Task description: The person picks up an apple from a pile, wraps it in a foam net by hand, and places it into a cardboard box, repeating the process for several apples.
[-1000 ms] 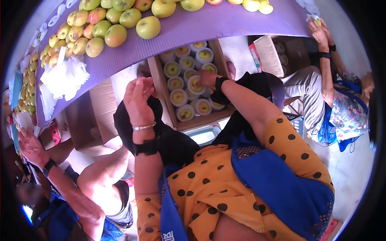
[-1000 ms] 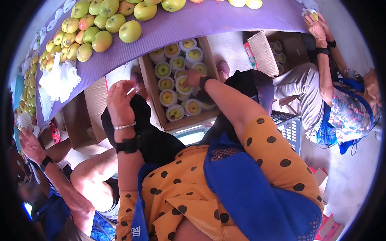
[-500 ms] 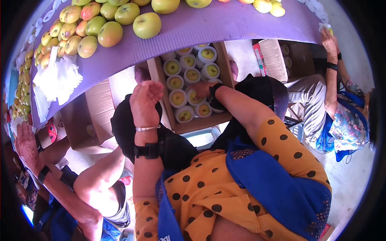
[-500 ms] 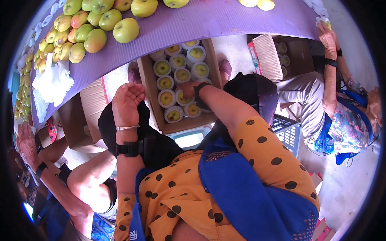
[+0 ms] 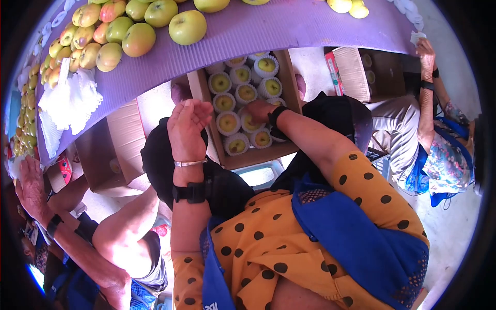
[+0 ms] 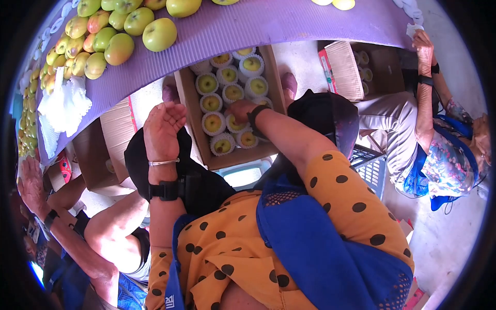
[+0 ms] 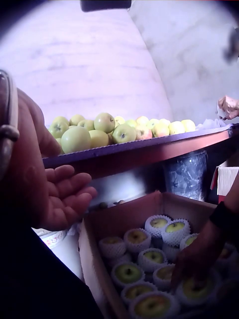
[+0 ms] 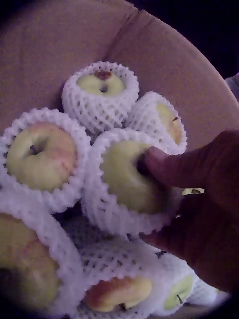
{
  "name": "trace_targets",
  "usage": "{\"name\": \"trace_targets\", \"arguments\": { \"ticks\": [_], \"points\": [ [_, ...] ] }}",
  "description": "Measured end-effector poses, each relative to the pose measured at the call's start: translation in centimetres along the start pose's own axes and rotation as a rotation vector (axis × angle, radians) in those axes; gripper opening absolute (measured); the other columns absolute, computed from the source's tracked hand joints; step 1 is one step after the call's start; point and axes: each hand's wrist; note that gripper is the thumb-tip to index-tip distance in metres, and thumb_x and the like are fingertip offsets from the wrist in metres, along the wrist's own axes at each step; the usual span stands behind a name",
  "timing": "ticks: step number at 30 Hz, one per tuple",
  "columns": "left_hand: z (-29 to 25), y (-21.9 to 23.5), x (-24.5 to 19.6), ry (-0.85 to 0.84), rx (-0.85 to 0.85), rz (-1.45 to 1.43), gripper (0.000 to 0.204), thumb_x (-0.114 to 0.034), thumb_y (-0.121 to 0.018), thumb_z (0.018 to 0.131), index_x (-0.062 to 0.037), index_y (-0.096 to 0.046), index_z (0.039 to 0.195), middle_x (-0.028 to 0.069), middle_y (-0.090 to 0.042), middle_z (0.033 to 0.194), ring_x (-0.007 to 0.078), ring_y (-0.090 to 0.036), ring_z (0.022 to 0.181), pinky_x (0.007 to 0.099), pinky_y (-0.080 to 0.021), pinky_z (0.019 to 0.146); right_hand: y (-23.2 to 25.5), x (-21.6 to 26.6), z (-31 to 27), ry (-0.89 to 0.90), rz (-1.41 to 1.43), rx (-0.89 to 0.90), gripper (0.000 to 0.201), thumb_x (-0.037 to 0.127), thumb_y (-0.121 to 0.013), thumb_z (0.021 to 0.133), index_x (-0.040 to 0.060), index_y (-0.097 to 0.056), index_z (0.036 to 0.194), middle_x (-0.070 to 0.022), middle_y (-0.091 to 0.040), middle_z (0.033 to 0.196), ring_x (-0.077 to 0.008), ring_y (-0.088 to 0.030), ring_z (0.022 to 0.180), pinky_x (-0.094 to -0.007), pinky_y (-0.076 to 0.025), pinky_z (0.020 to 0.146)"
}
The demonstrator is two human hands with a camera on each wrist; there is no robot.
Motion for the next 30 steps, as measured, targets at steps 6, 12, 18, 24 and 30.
{"name": "trace_targets", "arguments": {
  "ticks": [6, 12, 18, 24, 30],
  "points": [
    [0.2, 0.0, 0.2, 0.014, 0.027, 0.023, 0.024, -0.024, -0.044, 0.085, -0.002, -0.053, 0.09, 0.012, -0.06, 0.084, 0.0204, -0.058, 0.079, 0.029, -0.044, 0.069, -0.8, 0.0, -0.2, -0.037, 0.14, -0.016, 0.052, 0.016, -0.062, 0.068, 0.0138, -0.048, 0.118, -0.0134, -0.054, 0.108, -0.0279, -0.051, 0.101, -0.0358, -0.041, 0.085],
    [0.1, 0.0, 0.3, 0.008, 0.038, 0.016, 0.024, -0.024, -0.045, 0.085, -0.0021, -0.053, 0.09, 0.0119, -0.06, 0.083, 0.0206, -0.058, 0.079, 0.0289, -0.044, 0.068, -1.7, -0.6, 0.6, -0.067, 0.165, 0.014, 0.06, 0.015, -0.061, 0.07, 0.014, -0.039, 0.125, -0.0151, -0.05, 0.115, -0.0275, -0.048, 0.106, -0.0348, -0.039, 0.089],
    [0.1, -0.4, 0.2, 0.001, 0.043, 0.018, 0.024, -0.024, -0.045, 0.085, -0.0022, -0.053, 0.089, 0.0119, -0.06, 0.083, 0.0208, -0.058, 0.079, 0.0291, -0.044, 0.069, 0.4, 0.8, -0.7, -0.119, 0.177, 0.016, 0.065, 0.013, -0.061, 0.068, 0.0096, -0.035, 0.127, -0.0149, -0.047, 0.118, -0.0284, -0.046, 0.108, -0.0342, -0.038, 0.09],
    [0.1, -0.8, 0.2, 0.018, 0.016, -0.005, 0.019, -0.021, -0.044, 0.087, -0.0055, -0.053, 0.083, 0.0063, -0.06, 0.077, 0.0153, -0.058, 0.072, 0.0248, -0.044, 0.064, 0.8, 0.1, -0.2, -0.113, 0.191, 0.017, 0.066, 0.012, -0.061, 0.067, 0.0086, -0.035, 0.127, -0.0152, -0.046, 0.12, -0.0279, -0.046, 0.109, -0.0334, -0.038, 0.091],
    [0.2, -0.4, 0.5, 0.014, 0.032, 0.045, 0.025, -0.026, -0.044, 0.085, -0.0023, -0.053, 0.09, 0.0111, -0.06, 0.083, 0.0209, -0.058, 0.079, 0.029, -0.044, 0.069, 1.6, -0.4, -0.5, -0.08, 0.318, -0.105, 0.055, 0.003, -0.048, 0.071, 0.0101, -0.039, 0.125, -0.0159, -0.044, 0.122, -0.0284, -0.044, 0.111, -0.0334, -0.038, 0.09]
  ]
}}
Point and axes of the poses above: each hand's wrist, its own z-axis towards the middle knuckle, its own y-axis out of the back of the hand, x = y × z
